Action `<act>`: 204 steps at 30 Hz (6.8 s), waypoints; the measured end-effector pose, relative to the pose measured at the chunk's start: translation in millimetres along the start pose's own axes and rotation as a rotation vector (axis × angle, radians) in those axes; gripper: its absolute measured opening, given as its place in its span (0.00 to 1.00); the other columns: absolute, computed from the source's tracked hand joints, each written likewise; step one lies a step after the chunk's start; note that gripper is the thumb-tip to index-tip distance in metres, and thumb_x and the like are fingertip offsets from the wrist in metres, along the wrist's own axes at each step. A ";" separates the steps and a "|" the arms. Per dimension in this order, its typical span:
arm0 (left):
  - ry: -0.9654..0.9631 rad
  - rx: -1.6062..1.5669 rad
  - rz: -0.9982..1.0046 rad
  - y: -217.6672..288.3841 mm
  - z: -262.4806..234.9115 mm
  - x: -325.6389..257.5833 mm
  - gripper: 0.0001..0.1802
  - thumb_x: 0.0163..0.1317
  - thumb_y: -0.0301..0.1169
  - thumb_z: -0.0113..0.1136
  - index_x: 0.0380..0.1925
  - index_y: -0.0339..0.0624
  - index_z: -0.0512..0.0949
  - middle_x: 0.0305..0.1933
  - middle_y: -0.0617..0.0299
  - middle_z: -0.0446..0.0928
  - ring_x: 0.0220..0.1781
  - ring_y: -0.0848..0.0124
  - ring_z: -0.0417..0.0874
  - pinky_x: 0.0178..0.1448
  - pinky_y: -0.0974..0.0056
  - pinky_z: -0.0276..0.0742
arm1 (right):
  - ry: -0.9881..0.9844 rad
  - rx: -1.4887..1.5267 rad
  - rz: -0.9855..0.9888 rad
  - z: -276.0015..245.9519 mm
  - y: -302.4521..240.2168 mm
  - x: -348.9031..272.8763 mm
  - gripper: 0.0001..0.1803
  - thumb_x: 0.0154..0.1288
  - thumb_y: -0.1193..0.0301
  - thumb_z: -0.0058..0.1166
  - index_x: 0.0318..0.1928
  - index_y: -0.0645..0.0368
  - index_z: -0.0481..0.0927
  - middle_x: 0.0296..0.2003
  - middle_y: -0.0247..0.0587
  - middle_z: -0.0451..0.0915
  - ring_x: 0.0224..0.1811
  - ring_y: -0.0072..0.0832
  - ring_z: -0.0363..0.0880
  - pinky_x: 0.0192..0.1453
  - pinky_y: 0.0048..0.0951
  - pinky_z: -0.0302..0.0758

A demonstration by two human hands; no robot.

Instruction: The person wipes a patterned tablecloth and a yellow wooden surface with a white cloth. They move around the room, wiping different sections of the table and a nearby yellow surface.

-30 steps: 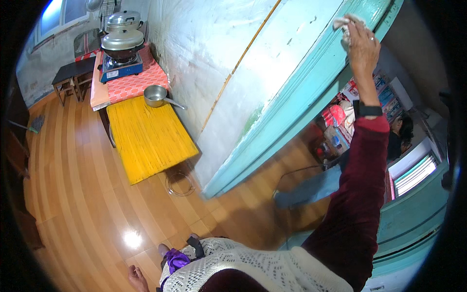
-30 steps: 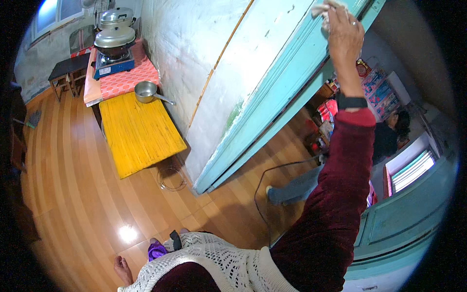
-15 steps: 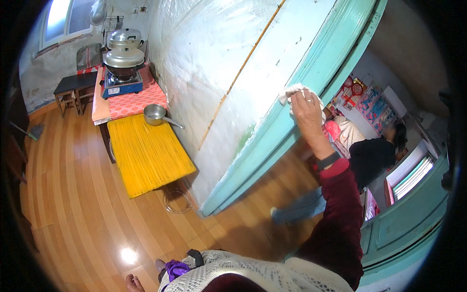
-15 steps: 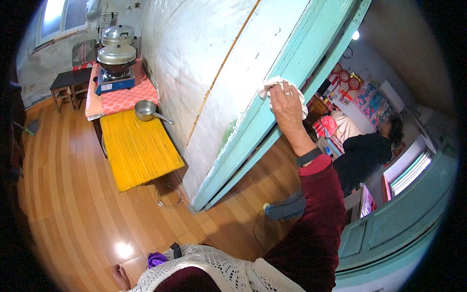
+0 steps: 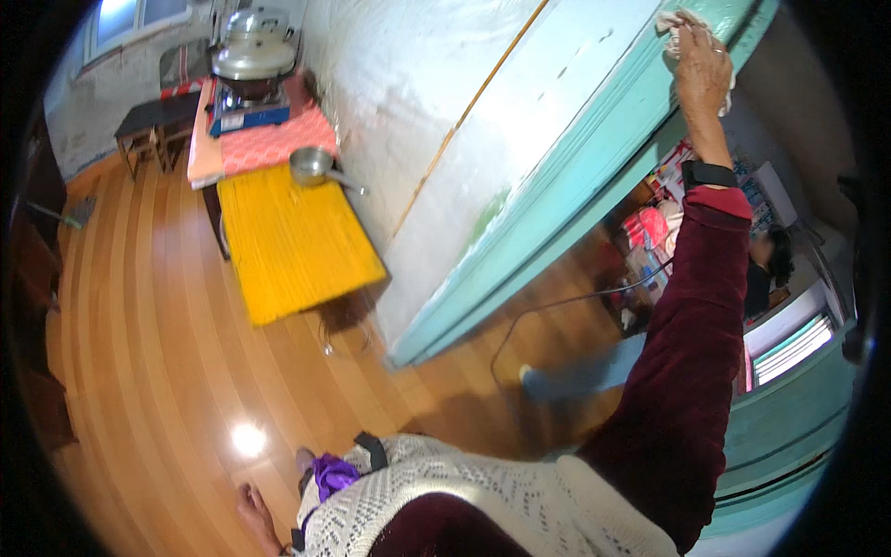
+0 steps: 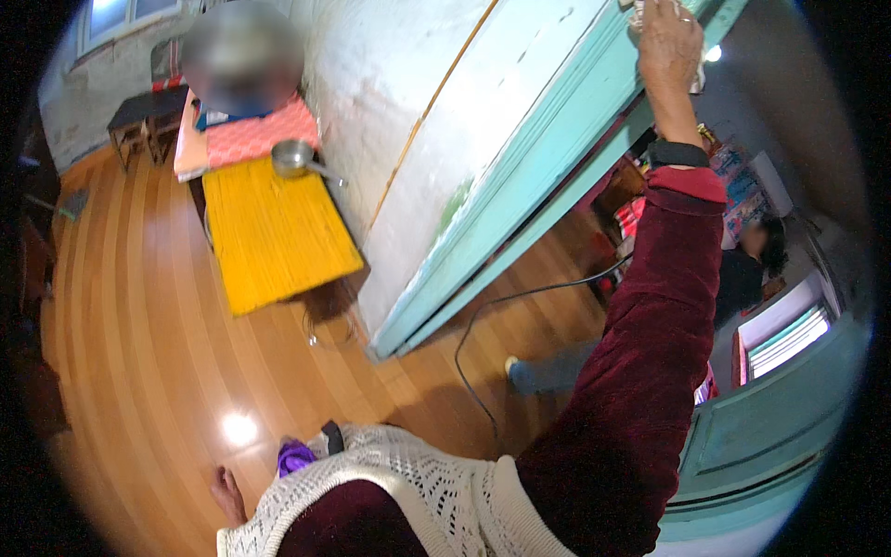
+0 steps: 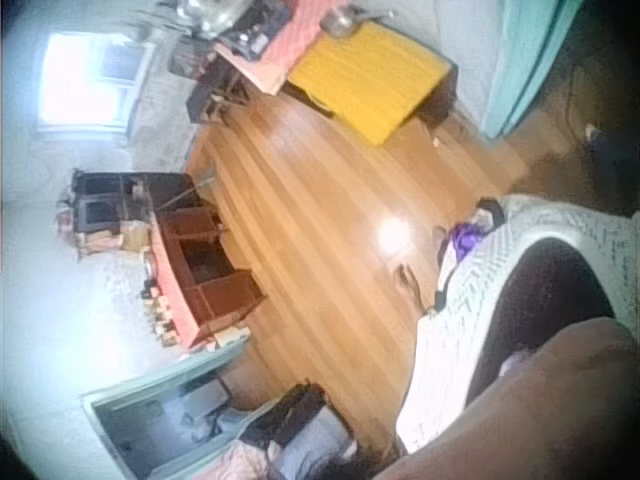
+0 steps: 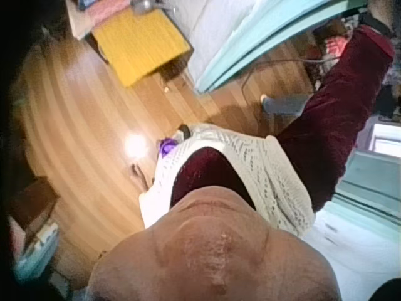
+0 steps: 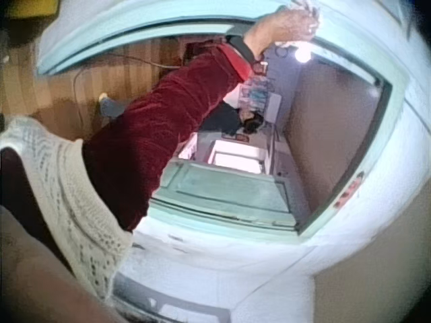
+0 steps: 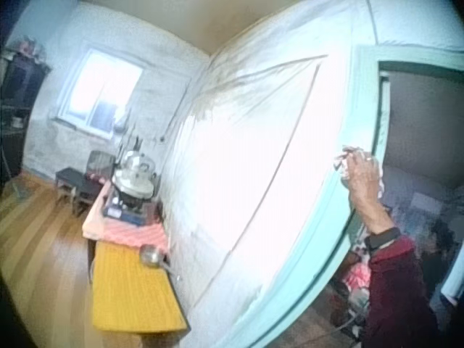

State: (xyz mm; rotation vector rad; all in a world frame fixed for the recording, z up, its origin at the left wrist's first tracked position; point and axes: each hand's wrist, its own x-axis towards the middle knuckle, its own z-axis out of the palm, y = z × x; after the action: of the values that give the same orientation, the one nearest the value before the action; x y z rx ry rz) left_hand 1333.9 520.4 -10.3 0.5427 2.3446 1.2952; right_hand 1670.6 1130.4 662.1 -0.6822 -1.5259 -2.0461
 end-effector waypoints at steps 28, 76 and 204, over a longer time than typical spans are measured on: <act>0.074 0.220 -0.188 5.4 -21.9 -22.7 0.15 0.65 0.33 0.59 0.46 0.32 0.77 0.37 0.51 0.82 0.38 0.66 0.83 0.43 0.64 0.79 | -0.509 0.713 -0.239 -105.6 -285.9 -270.8 0.17 0.55 0.75 0.55 0.48 0.61 0.76 0.48 0.41 0.75 0.51 0.37 0.74 0.55 0.38 0.71; 0.351 0.124 -0.386 -16.6 -105.4 119.0 0.15 0.65 0.32 0.58 0.46 0.32 0.77 0.38 0.53 0.82 0.38 0.67 0.82 0.43 0.64 0.78 | -2.283 2.298 0.439 -227.6 -693.9 -115.0 0.15 0.68 0.74 0.47 0.53 0.61 0.78 0.35 0.29 0.80 0.28 0.16 0.75 0.30 0.20 0.72; -0.711 0.848 0.322 173.1 -79.3 820.6 0.11 0.62 0.26 0.59 0.43 0.35 0.77 0.35 0.51 0.81 0.32 0.64 0.82 0.35 0.63 0.76 | -1.390 0.731 0.594 -8.2 -930.1 -221.1 0.17 0.59 0.72 0.48 0.50 0.53 0.77 0.48 0.44 0.75 0.52 0.43 0.74 0.50 0.41 0.76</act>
State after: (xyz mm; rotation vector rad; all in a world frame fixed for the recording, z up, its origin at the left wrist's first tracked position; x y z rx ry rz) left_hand 625.5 972.9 45.4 1.3996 2.0998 0.0478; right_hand 1230.7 1376.4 -150.2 -2.0608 -2.0802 -0.2980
